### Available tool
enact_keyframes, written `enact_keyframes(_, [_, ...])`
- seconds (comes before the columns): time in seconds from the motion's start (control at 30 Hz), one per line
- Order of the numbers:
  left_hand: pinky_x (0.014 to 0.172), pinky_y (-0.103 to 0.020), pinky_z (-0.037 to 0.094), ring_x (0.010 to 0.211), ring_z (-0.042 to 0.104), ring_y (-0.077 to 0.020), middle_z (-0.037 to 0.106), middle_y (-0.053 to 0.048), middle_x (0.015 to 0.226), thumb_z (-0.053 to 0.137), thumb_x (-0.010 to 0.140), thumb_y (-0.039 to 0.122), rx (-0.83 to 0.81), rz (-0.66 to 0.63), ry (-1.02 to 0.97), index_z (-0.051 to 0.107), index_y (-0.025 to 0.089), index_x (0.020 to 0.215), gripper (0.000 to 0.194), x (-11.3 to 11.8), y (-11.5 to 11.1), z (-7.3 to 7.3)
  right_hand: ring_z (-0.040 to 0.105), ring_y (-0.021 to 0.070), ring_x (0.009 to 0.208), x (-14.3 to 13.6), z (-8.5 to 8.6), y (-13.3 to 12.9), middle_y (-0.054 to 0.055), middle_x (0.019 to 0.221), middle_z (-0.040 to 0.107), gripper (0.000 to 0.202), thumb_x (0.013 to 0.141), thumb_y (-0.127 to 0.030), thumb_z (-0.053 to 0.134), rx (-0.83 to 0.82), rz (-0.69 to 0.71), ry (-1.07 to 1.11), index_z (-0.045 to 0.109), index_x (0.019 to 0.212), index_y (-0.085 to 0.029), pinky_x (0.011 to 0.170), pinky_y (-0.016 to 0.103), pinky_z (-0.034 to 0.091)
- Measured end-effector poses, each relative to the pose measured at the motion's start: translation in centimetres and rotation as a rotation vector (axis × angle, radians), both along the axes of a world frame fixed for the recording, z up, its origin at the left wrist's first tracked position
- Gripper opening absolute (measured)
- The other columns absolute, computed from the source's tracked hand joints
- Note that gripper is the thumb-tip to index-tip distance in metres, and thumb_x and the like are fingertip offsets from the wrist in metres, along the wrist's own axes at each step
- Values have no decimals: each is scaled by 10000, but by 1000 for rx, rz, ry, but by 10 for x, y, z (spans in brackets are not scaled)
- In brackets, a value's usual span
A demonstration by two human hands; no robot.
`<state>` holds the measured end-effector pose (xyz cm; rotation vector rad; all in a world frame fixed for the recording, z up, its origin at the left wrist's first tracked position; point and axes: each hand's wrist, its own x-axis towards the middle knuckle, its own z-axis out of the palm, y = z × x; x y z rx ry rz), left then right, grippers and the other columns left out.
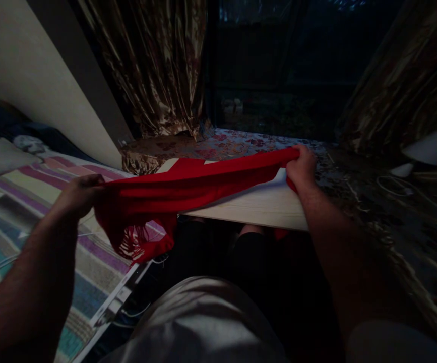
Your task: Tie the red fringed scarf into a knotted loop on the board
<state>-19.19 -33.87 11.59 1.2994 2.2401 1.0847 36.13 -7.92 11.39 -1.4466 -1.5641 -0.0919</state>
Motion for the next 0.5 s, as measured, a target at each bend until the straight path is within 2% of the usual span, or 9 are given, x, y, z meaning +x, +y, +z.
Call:
enact_keyframes(0.13, [516,-202,338,568,489,-122,526,48,580,603,726,260,33,116,199,580,153,806,135,5,-6,17,546,235,1283,16,14,-6,175,1368,601,558,679,18,511,121,30,-134,666,1203,-95,1142,388,375])
enact_keyframes(0.23, [548,-196,359,630,537,-136,560,38,598,586,702,252,22,151,276,657,129,866,217,6,-6,22,484,225,1364,25,19,-5,175,1480,519,572,696,8,499,121,57,-200,652,1239,-86,1170,373,342])
enact_keyframes(0.3, [544,-193,369,631,544,-141,567,39,591,577,669,245,45,140,229,688,127,899,281,7,-5,20,473,228,1370,28,21,-6,169,1476,521,513,711,-8,514,52,96,-270,667,1194,-87,1164,365,348])
enact_keyframes(0.37, [504,-199,370,570,516,-141,536,44,545,560,608,228,152,172,91,695,134,887,323,11,-2,17,475,240,1363,29,22,-9,149,1473,524,456,730,-30,547,-20,116,-359,674,1161,-110,1149,370,374])
enact_keyframes(0.5, [420,-214,345,457,423,-123,457,50,479,506,468,179,462,384,-160,651,146,743,312,19,4,15,522,281,1300,31,29,-24,146,1476,514,439,807,-102,570,-107,38,-606,633,1238,-155,1083,390,431])
